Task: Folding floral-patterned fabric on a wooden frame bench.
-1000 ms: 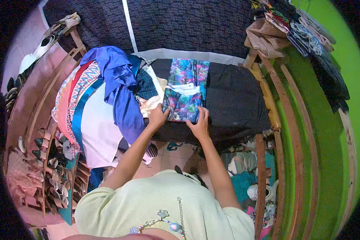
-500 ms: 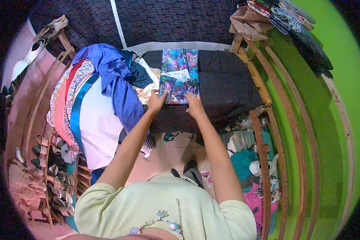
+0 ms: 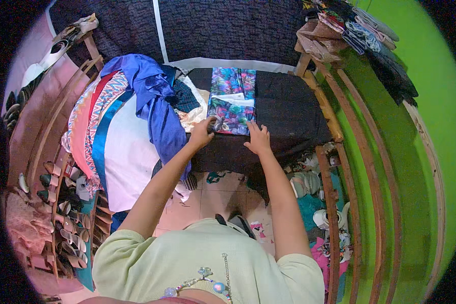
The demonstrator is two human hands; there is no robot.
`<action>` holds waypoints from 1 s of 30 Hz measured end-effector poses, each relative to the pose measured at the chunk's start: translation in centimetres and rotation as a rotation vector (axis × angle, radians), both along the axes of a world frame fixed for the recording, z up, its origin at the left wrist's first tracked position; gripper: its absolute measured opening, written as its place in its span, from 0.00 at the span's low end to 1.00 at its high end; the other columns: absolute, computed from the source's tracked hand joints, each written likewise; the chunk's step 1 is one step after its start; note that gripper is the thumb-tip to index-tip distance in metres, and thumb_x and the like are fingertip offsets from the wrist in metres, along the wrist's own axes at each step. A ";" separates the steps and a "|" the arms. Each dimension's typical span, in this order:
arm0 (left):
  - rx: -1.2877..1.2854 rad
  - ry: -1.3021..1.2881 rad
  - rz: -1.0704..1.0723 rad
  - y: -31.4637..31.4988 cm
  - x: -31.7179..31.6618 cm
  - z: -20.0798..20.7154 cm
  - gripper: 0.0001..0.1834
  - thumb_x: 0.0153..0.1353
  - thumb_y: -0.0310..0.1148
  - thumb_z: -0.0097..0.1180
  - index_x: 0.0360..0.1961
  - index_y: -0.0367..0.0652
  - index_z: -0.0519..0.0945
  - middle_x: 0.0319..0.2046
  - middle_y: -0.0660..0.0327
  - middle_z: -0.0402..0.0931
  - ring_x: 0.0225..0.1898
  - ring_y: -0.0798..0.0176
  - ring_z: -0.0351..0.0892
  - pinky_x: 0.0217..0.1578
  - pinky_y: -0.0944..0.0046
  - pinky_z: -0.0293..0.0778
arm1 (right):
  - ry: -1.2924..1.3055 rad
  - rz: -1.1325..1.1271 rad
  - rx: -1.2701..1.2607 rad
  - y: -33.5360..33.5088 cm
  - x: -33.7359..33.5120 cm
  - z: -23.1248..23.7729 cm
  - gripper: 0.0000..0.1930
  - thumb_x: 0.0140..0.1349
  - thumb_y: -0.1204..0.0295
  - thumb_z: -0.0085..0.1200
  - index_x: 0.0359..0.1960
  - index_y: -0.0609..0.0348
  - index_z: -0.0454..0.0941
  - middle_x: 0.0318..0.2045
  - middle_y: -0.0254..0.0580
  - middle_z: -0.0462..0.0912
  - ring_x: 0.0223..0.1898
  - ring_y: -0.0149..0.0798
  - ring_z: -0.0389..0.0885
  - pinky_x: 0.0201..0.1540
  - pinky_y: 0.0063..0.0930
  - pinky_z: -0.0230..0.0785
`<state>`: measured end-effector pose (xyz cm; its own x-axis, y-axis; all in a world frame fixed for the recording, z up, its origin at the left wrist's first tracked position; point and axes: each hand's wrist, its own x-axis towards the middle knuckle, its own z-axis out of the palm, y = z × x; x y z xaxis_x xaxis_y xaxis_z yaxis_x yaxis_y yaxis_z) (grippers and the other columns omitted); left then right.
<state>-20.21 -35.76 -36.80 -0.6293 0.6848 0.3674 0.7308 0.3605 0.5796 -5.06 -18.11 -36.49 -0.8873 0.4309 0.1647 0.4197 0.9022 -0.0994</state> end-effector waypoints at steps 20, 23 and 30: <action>0.037 0.207 -0.317 0.6 -2.9 0.4 0.17 0.48 0.23 0.46 0.42 0.41 0.70 0.45 0.49 0.67 0.48 0.48 0.65 0.47 0.59 0.64 | 0.148 0.151 -0.005 2.3 0.4 0.1 0.30 0.46 0.55 0.56 0.52 0.46 0.64 0.53 0.35 0.63 0.50 0.45 0.60 0.49 0.41 0.54; 0.075 0.134 -0.280 -0.1 -3.5 -0.8 0.17 0.51 0.23 0.44 0.45 0.41 0.69 0.48 0.47 0.65 0.52 0.49 0.63 0.48 0.59 0.63 | 0.217 0.210 -0.003 2.0 0.3 -0.2 0.28 0.46 0.56 0.56 0.51 0.46 0.64 0.53 0.36 0.63 0.49 0.45 0.60 0.50 0.41 0.53; 0.157 0.206 -0.280 -1.1 -2.6 0.7 0.17 0.49 0.21 0.46 0.43 0.40 0.70 0.47 0.51 0.67 0.50 0.49 0.66 0.48 0.59 0.64 | 0.300 0.239 -0.061 1.0 0.2 -0.6 0.28 0.46 0.62 0.57 0.51 0.46 0.65 0.50 0.38 0.63 0.50 0.46 0.58 0.51 0.42 0.52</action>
<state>-22.83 -36.81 -36.08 -0.3275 0.7452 0.5808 0.8954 0.0487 0.4425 -4.85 -17.15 -37.05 -0.8803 0.2343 0.4125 0.1420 0.9598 -0.2421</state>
